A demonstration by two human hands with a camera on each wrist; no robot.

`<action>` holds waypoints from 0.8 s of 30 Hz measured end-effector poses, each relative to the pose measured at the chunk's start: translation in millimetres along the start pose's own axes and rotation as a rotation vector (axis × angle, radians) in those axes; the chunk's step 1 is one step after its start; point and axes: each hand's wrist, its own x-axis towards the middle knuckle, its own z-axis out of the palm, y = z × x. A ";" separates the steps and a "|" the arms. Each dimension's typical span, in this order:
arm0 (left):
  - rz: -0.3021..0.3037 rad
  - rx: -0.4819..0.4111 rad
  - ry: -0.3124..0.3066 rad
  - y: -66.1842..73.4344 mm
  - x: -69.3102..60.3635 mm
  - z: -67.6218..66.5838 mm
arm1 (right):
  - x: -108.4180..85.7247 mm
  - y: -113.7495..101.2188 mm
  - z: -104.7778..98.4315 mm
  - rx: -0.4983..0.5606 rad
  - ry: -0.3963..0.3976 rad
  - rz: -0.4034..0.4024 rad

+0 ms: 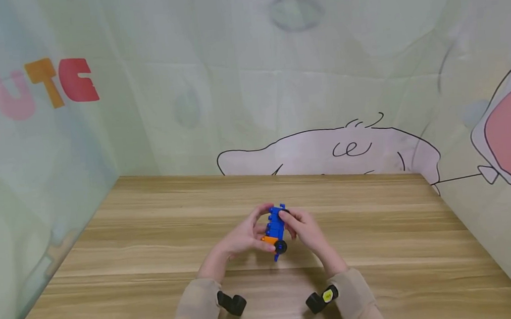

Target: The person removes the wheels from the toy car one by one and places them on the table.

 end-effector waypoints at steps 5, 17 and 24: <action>-0.011 0.006 -0.009 -1.1 0.0 -1.1 | 1.5 3.3 -1.0 0.020 -0.008 -0.011; -0.045 0.038 0.107 -1.2 2.4 -2.2 | 10.6 19.9 3.6 -0.008 -0.015 -0.078; -0.083 0.109 0.222 -0.3 4.0 -1.8 | 9.9 19.8 6.2 -0.010 -0.005 -0.113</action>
